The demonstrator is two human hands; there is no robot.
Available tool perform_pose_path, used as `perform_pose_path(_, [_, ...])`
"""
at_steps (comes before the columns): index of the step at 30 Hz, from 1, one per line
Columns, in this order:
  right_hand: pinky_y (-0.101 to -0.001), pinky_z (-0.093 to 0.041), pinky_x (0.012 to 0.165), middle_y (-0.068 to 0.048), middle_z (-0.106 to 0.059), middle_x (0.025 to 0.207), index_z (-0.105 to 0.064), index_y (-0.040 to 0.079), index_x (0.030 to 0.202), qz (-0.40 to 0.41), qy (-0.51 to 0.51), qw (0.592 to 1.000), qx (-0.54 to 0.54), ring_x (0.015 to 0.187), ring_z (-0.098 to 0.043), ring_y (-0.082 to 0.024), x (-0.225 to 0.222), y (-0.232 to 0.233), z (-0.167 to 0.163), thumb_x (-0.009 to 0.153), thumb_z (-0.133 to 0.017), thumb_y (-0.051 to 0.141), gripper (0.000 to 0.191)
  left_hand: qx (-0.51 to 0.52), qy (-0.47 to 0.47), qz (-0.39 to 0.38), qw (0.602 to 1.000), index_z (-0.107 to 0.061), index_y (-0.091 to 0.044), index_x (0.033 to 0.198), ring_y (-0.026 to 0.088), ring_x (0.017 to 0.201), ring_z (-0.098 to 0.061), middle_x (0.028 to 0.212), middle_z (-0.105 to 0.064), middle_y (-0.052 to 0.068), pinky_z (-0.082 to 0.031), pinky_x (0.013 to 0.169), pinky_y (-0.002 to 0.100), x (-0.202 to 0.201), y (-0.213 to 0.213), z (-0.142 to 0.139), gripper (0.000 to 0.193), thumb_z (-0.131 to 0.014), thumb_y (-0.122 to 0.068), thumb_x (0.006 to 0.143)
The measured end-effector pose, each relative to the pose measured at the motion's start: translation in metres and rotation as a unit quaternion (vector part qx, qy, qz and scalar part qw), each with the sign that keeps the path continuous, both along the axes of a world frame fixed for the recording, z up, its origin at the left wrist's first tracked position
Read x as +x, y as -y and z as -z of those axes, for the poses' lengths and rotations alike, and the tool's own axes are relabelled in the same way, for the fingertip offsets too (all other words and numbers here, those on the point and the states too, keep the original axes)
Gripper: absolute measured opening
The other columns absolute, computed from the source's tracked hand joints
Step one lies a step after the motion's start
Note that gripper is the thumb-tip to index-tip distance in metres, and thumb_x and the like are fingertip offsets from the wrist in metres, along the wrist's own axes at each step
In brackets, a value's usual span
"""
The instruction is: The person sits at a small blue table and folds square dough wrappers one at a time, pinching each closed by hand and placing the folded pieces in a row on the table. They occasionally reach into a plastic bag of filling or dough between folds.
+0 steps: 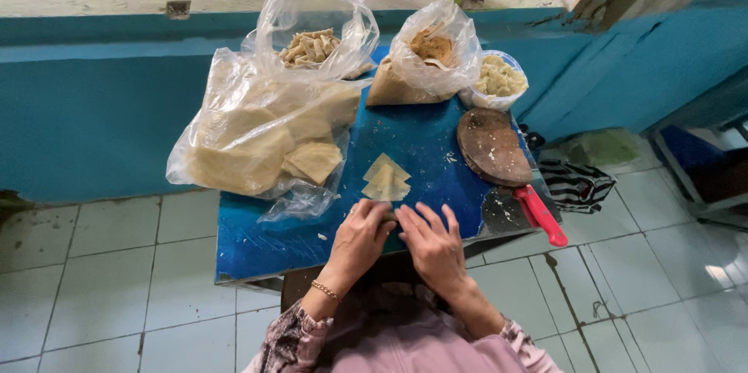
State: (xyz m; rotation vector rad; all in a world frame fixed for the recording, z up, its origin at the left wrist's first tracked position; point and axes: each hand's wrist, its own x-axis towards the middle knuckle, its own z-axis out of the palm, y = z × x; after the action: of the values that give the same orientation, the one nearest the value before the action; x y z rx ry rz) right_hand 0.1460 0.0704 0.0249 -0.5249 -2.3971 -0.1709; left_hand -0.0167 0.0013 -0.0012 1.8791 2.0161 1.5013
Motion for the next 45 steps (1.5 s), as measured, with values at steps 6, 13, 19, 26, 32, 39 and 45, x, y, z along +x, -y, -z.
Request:
perform_pose_path(6, [-0.0444, -0.040, 0.095, -0.008, -0.070, 0.112, -0.068, 0.012, 0.124, -0.049, 0.006, 0.990, -0.136, 0.107, -0.062, -0.028, -0.006, -0.025, -0.014, 0.080, -0.077, 0.027, 0.048, -0.084, 0.069, -0.029, 0.994, -0.068, -0.005, 0.094, 0.036, 0.088, -0.065, 0.095, -0.065, 0.014, -0.053, 0.073, 0.045, 0.001, -0.006, -0.002, 0.008, -0.067, -0.014, 0.093])
perform_pose_path(13, [-0.0405, -0.048, 0.082, -0.002, -0.070, 0.100, -0.072, 0.014, 0.102, -0.124, -0.024, 0.982, -0.139, 0.092, -0.066, -0.026, -0.019, -0.060, -0.034, 0.087, -0.075, 0.017, 0.016, -0.047, 0.194, 0.002, 0.980, -0.070, -0.004, 0.097, 0.033, 0.080, -0.065, 0.092, -0.065, 0.012, -0.053, 0.070, 0.042, -0.010, -0.001, -0.010, 0.016, -0.060, -0.016, 0.101])
perform_pose_path(19, [-0.0454, -0.054, 0.081, -0.011, -0.068, 0.102, -0.072, 0.008, 0.114, -0.094, -0.081, 0.991, -0.039, 0.096, -0.066, -0.034, -0.114, -0.162, -0.093, 0.098, -0.068, 0.008, 0.017, 0.001, -0.103, -0.082, 0.991, -0.067, -0.008, 0.097, 0.030, 0.093, -0.062, 0.102, -0.064, 0.007, -0.050, 0.075, 0.041, -0.014, -0.006, -0.015, 0.012, -0.068, -0.013, 0.087])
perform_pose_path(26, [-0.0455, -0.055, 0.083, -0.018, -0.068, 0.115, -0.070, 0.004, 0.119, -0.121, -0.139, 0.983, 0.024, 0.101, -0.067, -0.037, -0.199, -0.183, -0.120, 0.097, -0.070, 0.013, 0.024, -0.073, -0.193, -0.108, 0.973, -0.062, -0.009, 0.091, 0.028, 0.092, -0.060, 0.098, -0.061, 0.008, -0.047, 0.077, 0.041, -0.013, 0.000, -0.015, 0.015, -0.072, -0.013, 0.080])
perform_pose_path(32, [-0.0434, -0.056, 0.084, -0.005, -0.072, 0.111, -0.075, 0.015, 0.115, -0.023, -0.048, 0.997, -0.048, 0.099, -0.069, -0.031, -0.085, -0.173, -0.066, 0.096, -0.069, 0.011, 0.020, -0.052, -0.183, -0.108, 0.976, -0.061, -0.009, 0.091, 0.028, 0.092, -0.060, 0.099, -0.061, 0.009, -0.047, 0.078, 0.040, -0.013, 0.003, -0.012, 0.014, -0.071, -0.013, 0.081])
perform_pose_path(39, [-0.0465, -0.053, 0.084, -0.013, -0.068, 0.103, -0.081, 0.017, 0.107, 0.095, -0.023, 0.995, -0.009, 0.098, -0.063, -0.036, -0.028, -0.303, -0.068, 0.082, -0.077, 0.016, 0.025, -0.030, -0.142, -0.104, 0.984, -0.063, -0.011, 0.085, 0.027, 0.087, -0.061, 0.088, -0.061, 0.005, -0.046, 0.073, 0.041, -0.007, 0.005, -0.014, 0.010, -0.070, -0.017, 0.088])
perform_pose_path(45, [-0.0462, -0.055, 0.088, -0.013, -0.071, 0.101, -0.082, 0.016, 0.097, 0.094, 0.014, 0.993, -0.077, 0.102, -0.068, -0.033, -0.105, -0.345, -0.048, 0.102, -0.072, 0.031, 0.018, -0.025, -0.130, -0.108, 0.985, -0.063, -0.011, 0.084, 0.027, 0.084, -0.061, 0.087, -0.062, 0.006, -0.046, 0.070, 0.041, -0.006, 0.009, -0.012, 0.011, -0.070, -0.018, 0.089])
